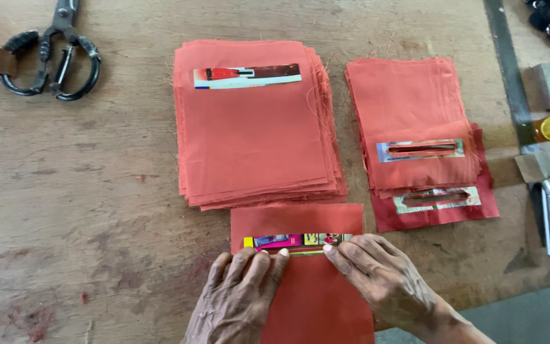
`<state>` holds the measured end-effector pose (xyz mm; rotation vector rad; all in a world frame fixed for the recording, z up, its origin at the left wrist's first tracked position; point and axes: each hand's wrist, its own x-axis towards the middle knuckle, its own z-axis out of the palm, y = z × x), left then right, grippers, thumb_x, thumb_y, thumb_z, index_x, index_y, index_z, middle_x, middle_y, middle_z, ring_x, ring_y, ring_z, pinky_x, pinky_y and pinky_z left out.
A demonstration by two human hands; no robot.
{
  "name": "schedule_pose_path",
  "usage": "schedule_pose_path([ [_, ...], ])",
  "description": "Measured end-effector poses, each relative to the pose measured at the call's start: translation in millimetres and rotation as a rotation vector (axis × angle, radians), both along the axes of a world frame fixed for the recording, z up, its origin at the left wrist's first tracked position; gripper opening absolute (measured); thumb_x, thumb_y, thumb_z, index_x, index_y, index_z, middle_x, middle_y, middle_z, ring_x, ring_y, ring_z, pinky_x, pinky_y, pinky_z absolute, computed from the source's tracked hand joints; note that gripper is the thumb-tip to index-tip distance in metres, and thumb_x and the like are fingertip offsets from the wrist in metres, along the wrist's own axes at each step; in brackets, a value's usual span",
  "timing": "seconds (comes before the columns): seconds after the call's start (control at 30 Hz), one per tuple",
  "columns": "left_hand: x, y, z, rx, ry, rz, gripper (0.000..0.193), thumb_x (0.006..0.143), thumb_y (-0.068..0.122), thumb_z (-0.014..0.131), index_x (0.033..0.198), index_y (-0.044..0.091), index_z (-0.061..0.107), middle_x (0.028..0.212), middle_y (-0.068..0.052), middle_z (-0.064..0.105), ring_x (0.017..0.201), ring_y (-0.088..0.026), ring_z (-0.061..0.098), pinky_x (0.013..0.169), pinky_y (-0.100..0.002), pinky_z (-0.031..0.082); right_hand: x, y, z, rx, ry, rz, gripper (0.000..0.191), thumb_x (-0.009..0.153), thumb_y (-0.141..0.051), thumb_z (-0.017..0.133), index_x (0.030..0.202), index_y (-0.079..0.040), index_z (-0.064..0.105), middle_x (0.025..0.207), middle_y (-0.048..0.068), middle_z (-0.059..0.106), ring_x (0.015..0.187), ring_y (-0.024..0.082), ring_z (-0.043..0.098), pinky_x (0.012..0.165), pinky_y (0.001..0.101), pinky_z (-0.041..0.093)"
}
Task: The person threads a red fabric strap through a horizontal slit in a red fabric panel, pulls it through, and stacks the finished panel on a pile. They repeat this for successive panels, working through a stack of pre-cut red fabric pieces on the workbench.
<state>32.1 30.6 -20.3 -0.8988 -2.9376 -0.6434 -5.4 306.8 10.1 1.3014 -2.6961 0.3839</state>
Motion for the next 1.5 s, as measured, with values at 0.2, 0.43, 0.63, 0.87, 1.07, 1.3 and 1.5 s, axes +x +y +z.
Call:
schedule_pose_path([
  [0.2,3.0,34.6,7.2,-0.024,0.194,0.128,0.054,0.089,0.015,0.061,0.141,0.001,0.058,0.141,-0.008,0.052,0.125,-0.026,0.05,0.103,-0.046,0.038,4.5,-1.5,-2.5,-0.02,-0.001,-0.044,0.05,0.075,-0.012,0.066,0.123,0.003,0.066,0.11,0.013,0.064,0.103,0.032,0.064,0.091,0.0463,0.053],
  [0.43,3.5,46.7,10.2,0.178,0.199,0.213,0.043,0.091,0.015,0.067,0.132,0.001,0.064,0.135,-0.006,0.059,0.128,-0.025,0.053,0.11,-0.043,0.042,5.9,-6.1,-0.8,-0.044,-0.036,-0.099,0.05,0.072,-0.007,0.066,0.121,0.001,0.067,0.11,0.013,0.063,0.102,0.032,0.063,0.089,0.0445,0.054],
  [0.63,-9.8,45.8,-3.4,0.25,-0.028,-0.104,0.065,0.087,0.023,0.07,0.137,-0.014,0.051,0.129,-0.024,0.054,0.125,-0.039,0.05,0.104,-0.049,0.043,7.4,-10.8,3.1,-0.114,-0.109,-0.168,0.048,0.069,0.0,0.068,0.117,0.002,0.067,0.104,0.011,0.064,0.093,0.03,0.064,0.081,0.0421,0.056],
  [0.87,-13.5,42.1,-8.5,0.239,-0.066,-0.154,0.06,0.09,0.02,0.068,0.141,-0.007,0.051,0.119,-0.015,0.054,0.121,-0.034,0.05,0.104,-0.048,0.041,2.7,-11.9,1.9,-0.244,-0.14,-0.252,0.038,0.073,0.003,0.077,0.11,-0.002,0.071,0.097,0.009,0.064,0.083,0.027,0.063,0.071,0.0385,0.055],
  [1.07,-15.8,41.2,-11.3,0.204,-0.091,-0.187,0.061,0.09,0.018,0.065,0.144,-0.006,0.048,0.116,-0.013,0.053,0.121,-0.033,0.049,0.103,-0.047,0.041,10.6,-6.3,-0.6,-0.171,-0.073,-0.189,0.05,0.069,0.001,0.076,0.119,0.002,0.069,0.101,0.011,0.065,0.089,0.029,0.065,0.076,0.0403,0.057],
  [1.3,-12.8,40.1,-16.6,0.146,-0.038,-0.201,0.061,0.092,0.017,0.062,0.146,-0.008,0.047,0.119,-0.011,0.054,0.121,-0.031,0.051,0.105,-0.046,0.041,17.7,-2.0,-6.0,-0.164,-0.057,-0.186,0.055,0.071,0.0,0.075,0.125,0.004,0.067,0.108,0.012,0.065,0.097,0.03,0.065,0.084,0.0413,0.057],
  [1.5,-13.6,39.0,-15.0,0.114,-0.057,-0.205,0.064,0.091,0.018,0.062,0.147,-0.007,0.047,0.119,-0.01,0.055,0.121,-0.029,0.051,0.106,-0.046,0.041,21.0,-0.4,-9.3,-0.161,-0.052,-0.188,0.054,0.073,-0.001,0.075,0.126,0.005,0.066,0.112,0.013,0.066,0.099,0.03,0.066,0.084,0.0405,0.057],
])
